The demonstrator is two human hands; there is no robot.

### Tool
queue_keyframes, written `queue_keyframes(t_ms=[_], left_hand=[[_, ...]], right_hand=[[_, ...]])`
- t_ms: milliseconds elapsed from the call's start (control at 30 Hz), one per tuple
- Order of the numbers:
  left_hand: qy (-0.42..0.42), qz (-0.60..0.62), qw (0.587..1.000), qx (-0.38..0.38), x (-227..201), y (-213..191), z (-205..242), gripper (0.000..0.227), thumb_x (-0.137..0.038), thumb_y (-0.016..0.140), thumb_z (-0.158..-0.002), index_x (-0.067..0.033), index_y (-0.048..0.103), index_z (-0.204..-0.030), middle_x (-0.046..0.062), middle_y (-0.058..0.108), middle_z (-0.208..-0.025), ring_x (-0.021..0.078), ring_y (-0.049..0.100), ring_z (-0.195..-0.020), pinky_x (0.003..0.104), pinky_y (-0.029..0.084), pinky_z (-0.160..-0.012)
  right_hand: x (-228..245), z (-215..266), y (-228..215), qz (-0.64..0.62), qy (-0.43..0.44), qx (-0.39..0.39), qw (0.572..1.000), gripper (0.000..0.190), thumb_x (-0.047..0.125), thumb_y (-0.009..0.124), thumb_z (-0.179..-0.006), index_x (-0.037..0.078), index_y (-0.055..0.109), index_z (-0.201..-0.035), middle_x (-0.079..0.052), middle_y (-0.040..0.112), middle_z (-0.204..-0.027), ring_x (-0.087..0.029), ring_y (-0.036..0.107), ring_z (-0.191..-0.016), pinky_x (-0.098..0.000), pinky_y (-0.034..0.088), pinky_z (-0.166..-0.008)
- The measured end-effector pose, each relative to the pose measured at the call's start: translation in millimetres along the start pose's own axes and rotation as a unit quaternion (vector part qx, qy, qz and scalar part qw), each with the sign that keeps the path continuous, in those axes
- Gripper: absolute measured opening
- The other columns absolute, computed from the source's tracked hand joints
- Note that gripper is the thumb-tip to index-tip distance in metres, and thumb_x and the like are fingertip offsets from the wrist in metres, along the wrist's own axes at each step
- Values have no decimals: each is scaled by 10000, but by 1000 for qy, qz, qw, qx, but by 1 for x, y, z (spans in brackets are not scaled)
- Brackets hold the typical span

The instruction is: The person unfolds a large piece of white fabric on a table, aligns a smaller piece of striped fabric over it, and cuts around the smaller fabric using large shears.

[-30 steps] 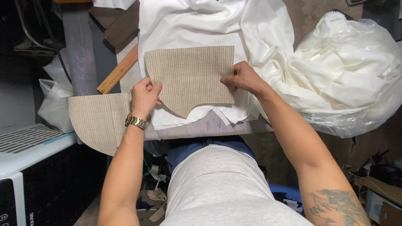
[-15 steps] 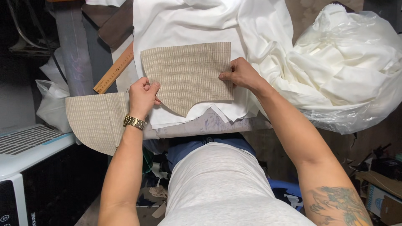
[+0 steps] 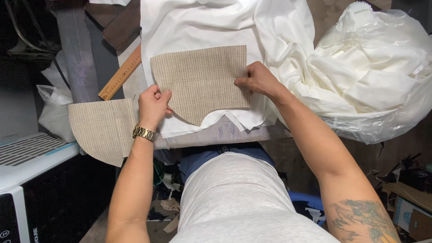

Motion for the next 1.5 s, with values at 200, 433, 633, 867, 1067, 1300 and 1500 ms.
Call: queue_keyframes(t_ms=[200,433,633,867,1067,1300,1500], left_hand=[[-4,-8,1000,-3,1,1,1,131,-98,650,-998,-10,607,-910,58,548,-559,188,678,-467,239,565,-427],[-6,-34,999,-15,0,2,0,122,-113,653,-996,-42,625,-900,56,580,-546,175,676,-457,228,553,-420],[6,-49,998,-28,-4,4,1,110,-97,658,-979,-32,640,-892,76,592,-526,165,654,-435,232,524,-403],[25,-77,996,-47,-8,5,4,104,-97,682,-965,-28,652,-893,78,600,-531,172,655,-438,249,531,-423],[38,-265,959,-89,-5,-11,1,348,-381,802,-902,-114,715,-1107,78,718,-727,340,742,-779,493,566,-661],[383,-317,848,-185,-37,62,6,254,-52,546,-1020,18,627,-1251,220,655,-1067,403,666,-1057,454,575,-853],[406,-400,819,-65,-41,100,-7,463,-120,502,-1035,4,463,-1480,288,436,-1527,450,417,-1435,548,328,-1186]], right_hand=[[-9,-3,2,12,-1,3,1000,243,208,831,-867,18,735,-749,-107,649,-587,-199,656,-472,-290,566,-443],[-21,-10,3,36,0,-3,999,289,245,831,-875,13,732,-734,-115,639,-560,-207,649,-440,-287,537,-440],[-21,-9,4,57,3,-14,998,307,250,832,-874,-15,725,-762,-135,630,-559,-220,654,-447,-293,545,-456],[8,4,6,200,-25,-58,978,390,333,811,-901,-21,703,-779,-190,629,-619,-385,678,-638,-444,508,-599],[57,46,5,307,-2,-120,944,757,455,753,-958,-69,476,-1429,-321,657,-1025,-506,707,-977,-684,541,-836],[50,18,63,363,-284,-278,843,362,321,539,-1097,68,586,-1351,-212,512,-1335,-363,469,-1298,-497,400,-1098],[40,17,97,438,-297,-295,795,458,436,441,-1097,108,621,-1361,-266,412,-1574,-407,303,-1509,-561,151,-1233]])
Point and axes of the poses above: each hand's wrist, its own z-axis away from the middle knuckle, its own y-axis out of the palm, x = y × z, the point moved 6 cm from there along -z, towards the middle knuckle
